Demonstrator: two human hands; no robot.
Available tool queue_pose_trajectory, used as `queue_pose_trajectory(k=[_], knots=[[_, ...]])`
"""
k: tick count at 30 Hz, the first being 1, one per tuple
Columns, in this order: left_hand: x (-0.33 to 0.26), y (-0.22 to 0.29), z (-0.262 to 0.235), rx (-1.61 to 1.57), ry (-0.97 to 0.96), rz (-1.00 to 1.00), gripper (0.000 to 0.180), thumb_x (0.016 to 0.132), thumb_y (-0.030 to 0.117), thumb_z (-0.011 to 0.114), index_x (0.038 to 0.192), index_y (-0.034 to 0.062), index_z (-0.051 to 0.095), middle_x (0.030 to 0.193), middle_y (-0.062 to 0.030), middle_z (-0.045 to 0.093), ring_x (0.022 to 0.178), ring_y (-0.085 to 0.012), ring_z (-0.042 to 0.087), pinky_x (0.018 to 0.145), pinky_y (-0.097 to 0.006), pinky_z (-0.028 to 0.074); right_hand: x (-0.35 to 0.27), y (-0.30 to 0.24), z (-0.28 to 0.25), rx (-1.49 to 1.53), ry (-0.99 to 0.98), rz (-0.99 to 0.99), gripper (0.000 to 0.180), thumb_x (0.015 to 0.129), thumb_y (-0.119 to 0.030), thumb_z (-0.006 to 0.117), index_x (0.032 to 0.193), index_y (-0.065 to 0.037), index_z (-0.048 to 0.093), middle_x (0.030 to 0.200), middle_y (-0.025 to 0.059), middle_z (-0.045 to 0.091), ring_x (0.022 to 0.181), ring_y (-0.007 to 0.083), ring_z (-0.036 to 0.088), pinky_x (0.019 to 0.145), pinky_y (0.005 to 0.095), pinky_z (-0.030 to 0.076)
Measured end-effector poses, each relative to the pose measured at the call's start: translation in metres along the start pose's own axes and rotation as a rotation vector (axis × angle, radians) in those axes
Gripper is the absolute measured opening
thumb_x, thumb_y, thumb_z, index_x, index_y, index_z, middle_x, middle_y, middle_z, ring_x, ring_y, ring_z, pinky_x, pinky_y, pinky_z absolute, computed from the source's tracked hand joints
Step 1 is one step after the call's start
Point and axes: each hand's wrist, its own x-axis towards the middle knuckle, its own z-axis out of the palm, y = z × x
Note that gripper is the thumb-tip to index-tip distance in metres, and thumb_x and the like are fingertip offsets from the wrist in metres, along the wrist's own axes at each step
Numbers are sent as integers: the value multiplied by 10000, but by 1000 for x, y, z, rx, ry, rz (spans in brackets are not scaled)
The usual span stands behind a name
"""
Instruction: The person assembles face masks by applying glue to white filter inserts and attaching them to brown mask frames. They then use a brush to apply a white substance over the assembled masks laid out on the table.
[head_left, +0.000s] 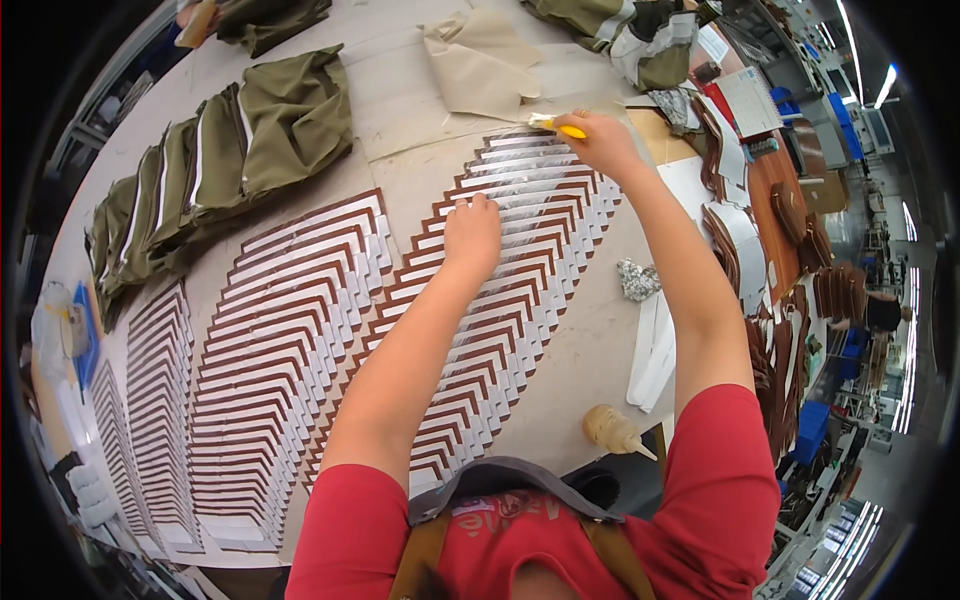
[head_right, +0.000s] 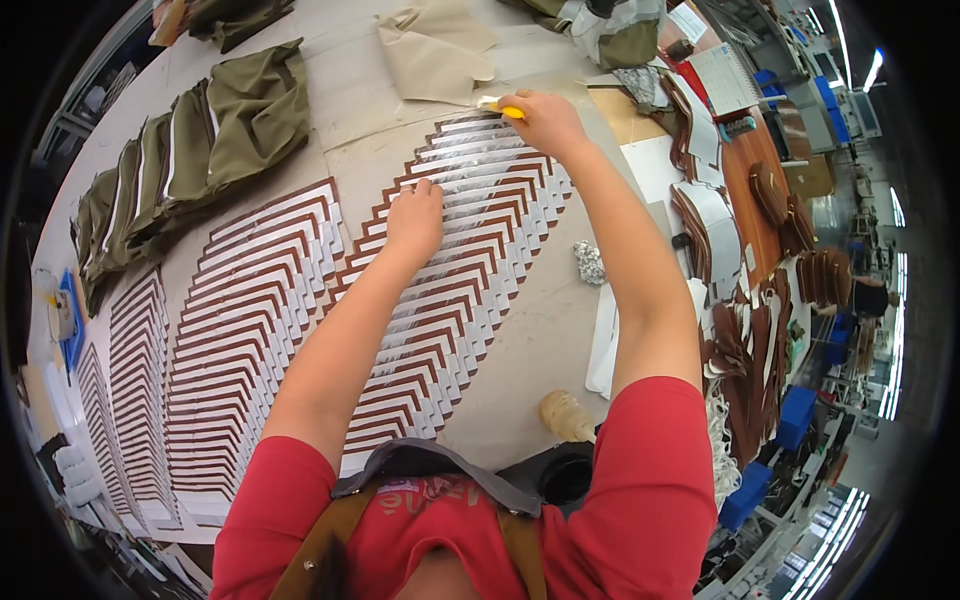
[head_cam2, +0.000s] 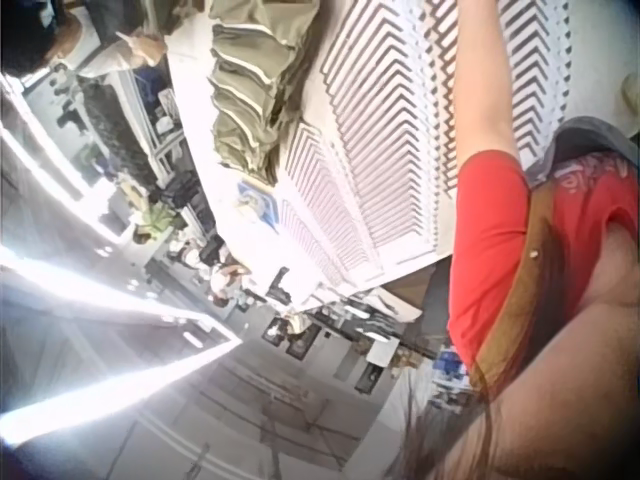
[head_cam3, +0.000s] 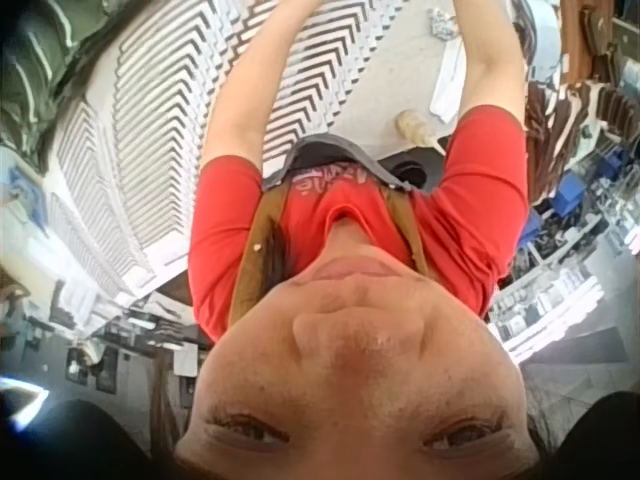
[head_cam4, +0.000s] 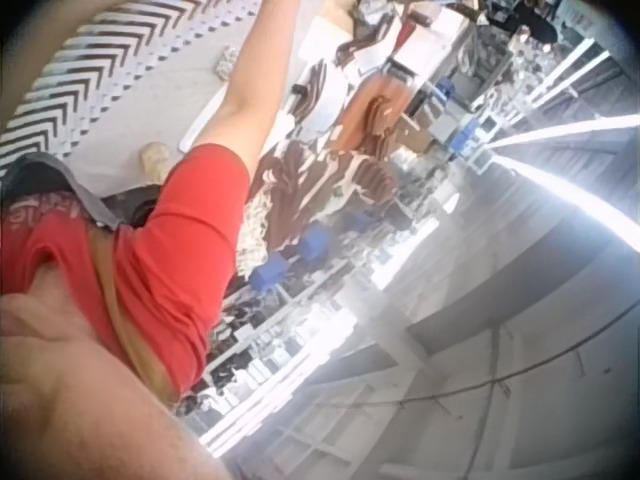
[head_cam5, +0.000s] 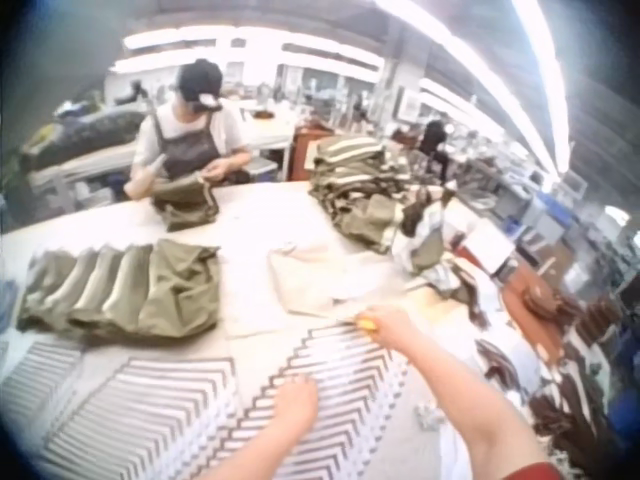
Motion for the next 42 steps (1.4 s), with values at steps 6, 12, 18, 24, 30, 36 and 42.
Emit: queue_pose_trajectory(k=[6,12,18,24,30,36,42], knots=[[-4,-5,-2,-32,-21,-15,332,695,11,595,1024,28,554,1015,-134,549,938,-326,564,752,-382,503,-28,-39,-14,286,-144,-146,183,761,-102,663,936,-147,641,798,78,623,713,289,590,628,363,464],[3,1,-1,14,-47,-7,308,671,41,663,963,35,566,1034,-117,535,956,-298,556,751,-358,498,-38,64,-19,-27,-34,92,179,753,-120,657,929,-149,636,816,77,630,737,288,602,648,373,474],[-2,-6,2,-31,-7,-15,312,679,24,636,981,26,559,1047,-126,528,971,-318,547,757,-372,503,-47,9,-27,291,-77,-79,162,777,-123,663,937,-131,644,838,96,632,696,277,580,636,346,462],[0,1,1,5,-41,-1,318,663,15,658,967,18,565,1062,-136,525,980,-317,546,753,-368,501,-64,97,-23,24,-14,281,137,803,-193,617,933,-173,651,854,68,650,764,278,613,681,360,485],[0,-1,1,33,-40,-9,281,693,31,632,965,17,564,1065,-135,529,983,-307,543,768,-363,486,-64,82,-35,81,3,232,145,787,-217,617,920,-177,661,832,94,649,697,284,618,623,378,484],[1,1,-1,72,-13,23,253,691,34,627,938,31,570,1015,-127,541,926,-286,559,784,-366,452,-64,94,-34,42,145,601,185,804,-255,639,944,-136,664,792,111,646,647,261,614,612,341,479],[-1,-1,5,85,16,32,247,686,39,629,925,36,568,982,-119,543,897,-278,562,766,-368,444,-57,56,-6,555,46,466,259,803,-271,642,953,-62,663,732,84,637,629,165,600,616,311,475]])
